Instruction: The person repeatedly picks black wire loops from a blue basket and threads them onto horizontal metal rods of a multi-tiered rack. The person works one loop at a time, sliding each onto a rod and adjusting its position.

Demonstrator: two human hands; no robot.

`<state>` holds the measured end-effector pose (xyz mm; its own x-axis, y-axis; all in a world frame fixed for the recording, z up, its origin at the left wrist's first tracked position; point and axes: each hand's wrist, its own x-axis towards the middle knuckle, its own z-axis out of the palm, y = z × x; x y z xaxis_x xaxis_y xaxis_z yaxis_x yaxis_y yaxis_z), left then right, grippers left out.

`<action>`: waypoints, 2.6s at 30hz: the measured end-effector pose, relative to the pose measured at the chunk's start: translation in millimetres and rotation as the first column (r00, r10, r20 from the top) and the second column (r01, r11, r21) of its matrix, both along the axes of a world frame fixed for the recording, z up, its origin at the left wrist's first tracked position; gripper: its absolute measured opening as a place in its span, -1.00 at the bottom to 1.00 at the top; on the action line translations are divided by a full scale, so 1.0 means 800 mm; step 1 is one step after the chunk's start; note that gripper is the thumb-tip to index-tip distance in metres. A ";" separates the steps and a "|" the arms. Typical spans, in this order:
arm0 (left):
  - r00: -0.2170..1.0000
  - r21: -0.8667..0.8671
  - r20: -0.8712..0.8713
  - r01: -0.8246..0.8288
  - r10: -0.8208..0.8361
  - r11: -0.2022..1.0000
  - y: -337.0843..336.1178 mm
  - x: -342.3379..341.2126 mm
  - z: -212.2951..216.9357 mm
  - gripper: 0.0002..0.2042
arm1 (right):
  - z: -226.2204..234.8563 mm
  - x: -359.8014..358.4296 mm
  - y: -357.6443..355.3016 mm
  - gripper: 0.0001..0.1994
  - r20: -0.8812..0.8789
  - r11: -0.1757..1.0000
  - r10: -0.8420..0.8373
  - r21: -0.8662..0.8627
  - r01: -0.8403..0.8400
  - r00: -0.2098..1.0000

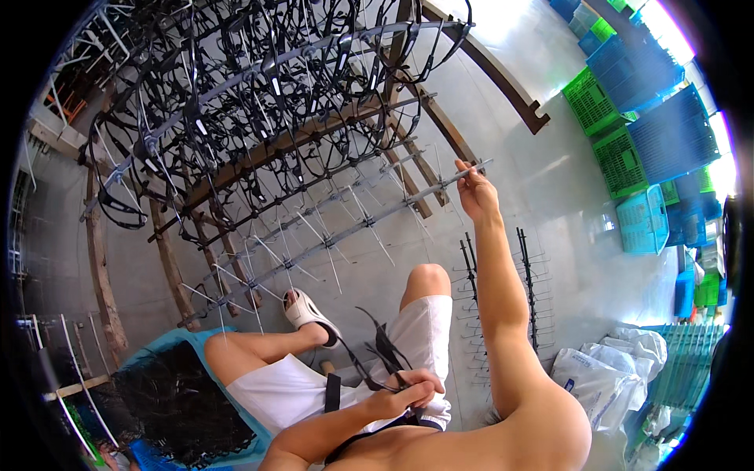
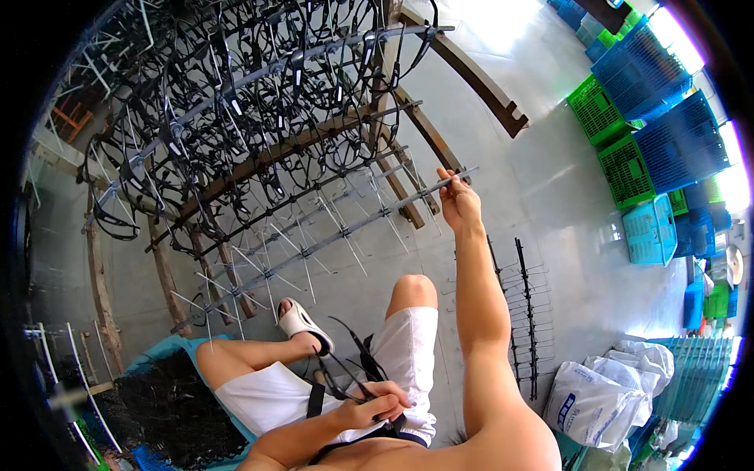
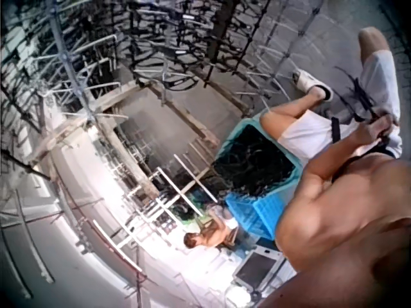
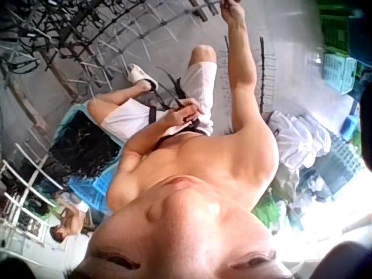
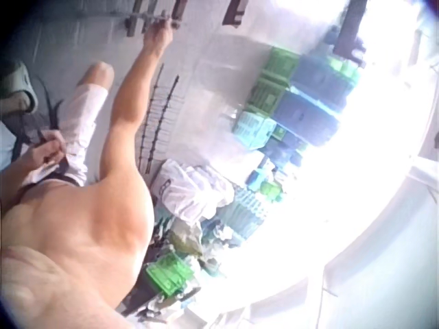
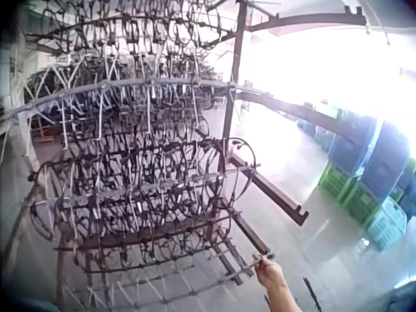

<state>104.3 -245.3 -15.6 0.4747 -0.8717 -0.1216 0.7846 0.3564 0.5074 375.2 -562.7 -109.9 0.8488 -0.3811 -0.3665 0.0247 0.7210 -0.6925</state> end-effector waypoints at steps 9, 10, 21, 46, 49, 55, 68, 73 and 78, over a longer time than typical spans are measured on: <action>0.874 0.003 -0.014 -0.485 0.485 0.875 0.051 0.064 0.076 -0.51 | 0.049 -0.060 0.045 -0.80 -0.236 0.820 -0.228 -0.569 0.056 0.945; 0.839 -0.055 -0.007 -0.543 0.544 0.838 0.066 0.066 0.084 -0.46 | 0.095 -0.086 0.094 -0.79 -0.065 0.614 -0.344 -0.771 0.172 0.937; 0.292 -0.029 0.735 -0.888 0.612 0.458 0.162 0.009 0.061 -0.51 | 0.153 -0.363 0.400 -0.51 0.239 0.628 0.730 0.135 -0.767 0.640; 0.415 -0.054 0.032 -0.908 0.909 0.416 0.224 -0.044 0.029 -0.67 | 0.174 -0.292 0.420 -0.76 0.067 0.055 0.998 -0.802 -0.595 0.002; 0.363 -0.069 -0.060 -0.931 0.930 0.359 0.231 -0.035 0.045 -0.80 | 0.169 -0.281 0.432 -0.73 0.068 0.010 0.995 -0.771 -0.636 -0.067; 0.307 0.255 0.012 -0.921 0.952 0.294 0.285 -0.036 0.077 -0.73 | 0.173 -0.276 0.466 -0.78 0.017 -0.071 0.995 -0.603 -0.794 -0.102; 0.074 0.268 0.843 -0.916 0.533 -0.297 0.337 0.005 0.007 -0.84 | 0.209 -0.157 0.599 -0.85 0.360 0.512 0.754 0.202 -0.835 0.549; 0.104 0.254 0.887 -0.924 0.451 -0.287 0.318 0.027 -0.017 -0.86 | 0.134 -0.151 0.665 -0.85 0.180 0.580 0.775 0.176 -0.795 0.605; 0.185 0.345 0.859 -0.898 0.478 -0.272 0.308 0.034 -0.057 -0.84 | 0.138 -0.178 0.647 -0.80 0.173 0.574 0.817 -0.139 -0.807 0.551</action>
